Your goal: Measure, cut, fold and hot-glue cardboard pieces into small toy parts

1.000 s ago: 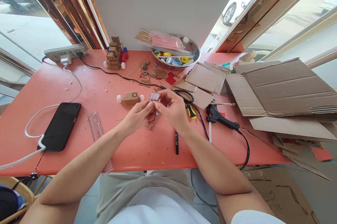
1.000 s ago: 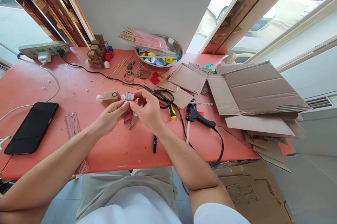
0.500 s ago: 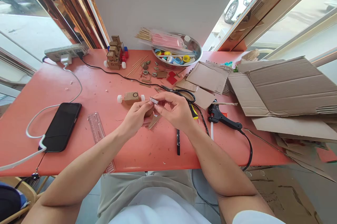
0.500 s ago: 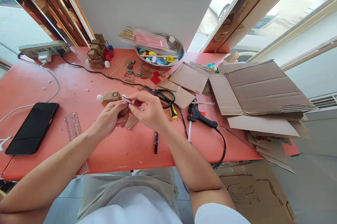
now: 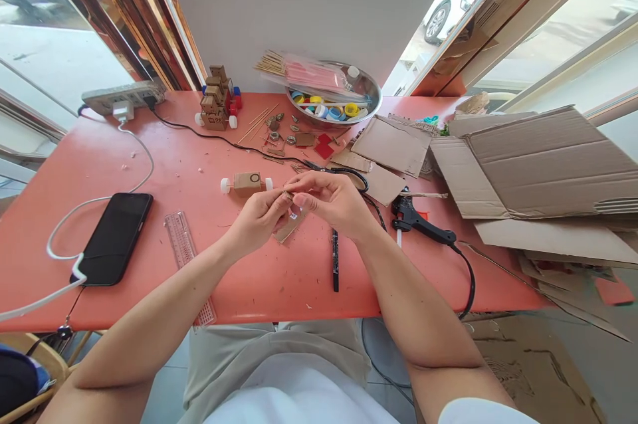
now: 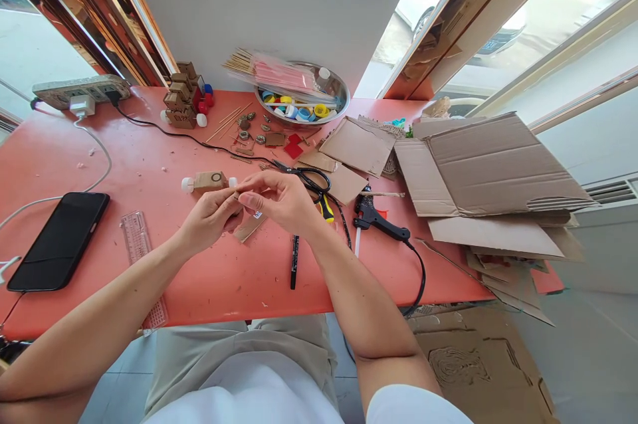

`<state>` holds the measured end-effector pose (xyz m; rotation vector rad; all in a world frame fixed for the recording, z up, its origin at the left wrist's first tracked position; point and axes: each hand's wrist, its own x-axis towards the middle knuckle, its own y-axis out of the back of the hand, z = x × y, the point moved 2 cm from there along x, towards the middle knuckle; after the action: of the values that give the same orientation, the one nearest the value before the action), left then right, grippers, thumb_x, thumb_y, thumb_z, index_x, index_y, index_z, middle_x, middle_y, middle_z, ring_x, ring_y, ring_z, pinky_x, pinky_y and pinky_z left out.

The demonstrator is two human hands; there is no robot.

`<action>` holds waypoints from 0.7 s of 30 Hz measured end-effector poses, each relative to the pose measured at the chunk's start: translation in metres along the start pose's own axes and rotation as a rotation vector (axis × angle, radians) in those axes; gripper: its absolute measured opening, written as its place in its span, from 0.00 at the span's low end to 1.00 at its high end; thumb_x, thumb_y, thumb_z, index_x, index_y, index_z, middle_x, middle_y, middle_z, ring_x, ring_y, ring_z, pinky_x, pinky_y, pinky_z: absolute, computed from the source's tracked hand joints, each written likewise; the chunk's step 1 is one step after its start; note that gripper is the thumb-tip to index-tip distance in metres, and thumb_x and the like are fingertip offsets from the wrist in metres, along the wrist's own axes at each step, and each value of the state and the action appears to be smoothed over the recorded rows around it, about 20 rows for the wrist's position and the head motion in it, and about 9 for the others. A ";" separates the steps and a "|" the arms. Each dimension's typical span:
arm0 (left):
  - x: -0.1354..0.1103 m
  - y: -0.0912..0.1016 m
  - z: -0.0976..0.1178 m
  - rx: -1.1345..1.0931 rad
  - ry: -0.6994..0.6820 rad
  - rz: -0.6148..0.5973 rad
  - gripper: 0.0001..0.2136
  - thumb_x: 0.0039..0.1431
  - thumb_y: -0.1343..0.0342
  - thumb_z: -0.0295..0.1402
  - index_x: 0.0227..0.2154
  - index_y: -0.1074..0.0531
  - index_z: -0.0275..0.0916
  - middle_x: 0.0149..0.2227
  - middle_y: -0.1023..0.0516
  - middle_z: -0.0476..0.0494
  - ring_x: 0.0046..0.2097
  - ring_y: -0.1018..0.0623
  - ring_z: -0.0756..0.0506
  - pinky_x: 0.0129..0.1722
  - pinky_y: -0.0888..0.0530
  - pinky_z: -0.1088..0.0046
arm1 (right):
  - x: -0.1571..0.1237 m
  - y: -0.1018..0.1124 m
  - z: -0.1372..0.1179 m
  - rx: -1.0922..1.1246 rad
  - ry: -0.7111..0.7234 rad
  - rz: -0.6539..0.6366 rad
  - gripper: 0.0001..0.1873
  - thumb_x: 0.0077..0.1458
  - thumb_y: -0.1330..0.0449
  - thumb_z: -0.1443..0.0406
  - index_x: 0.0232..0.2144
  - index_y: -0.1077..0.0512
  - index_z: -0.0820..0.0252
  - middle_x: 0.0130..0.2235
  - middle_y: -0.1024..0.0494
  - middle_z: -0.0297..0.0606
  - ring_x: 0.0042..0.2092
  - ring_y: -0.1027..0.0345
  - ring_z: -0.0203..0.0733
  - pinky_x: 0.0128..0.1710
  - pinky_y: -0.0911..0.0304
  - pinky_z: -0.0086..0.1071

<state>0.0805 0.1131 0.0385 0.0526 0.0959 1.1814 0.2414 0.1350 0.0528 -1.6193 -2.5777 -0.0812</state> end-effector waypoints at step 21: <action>-0.004 -0.003 0.004 -0.020 0.000 -0.025 0.17 0.62 0.45 0.45 0.22 0.41 0.45 0.20 0.42 0.56 0.23 0.44 0.53 0.23 0.43 0.74 | 0.000 -0.004 0.011 -0.022 -0.016 0.031 0.27 0.42 0.20 0.43 0.35 0.15 0.56 0.36 0.15 0.37 0.38 0.21 0.41 0.43 0.23 0.36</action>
<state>0.0817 0.1084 0.0422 0.0338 0.0840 1.1573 0.2372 0.1348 0.0422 -1.6741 -2.5712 -0.0958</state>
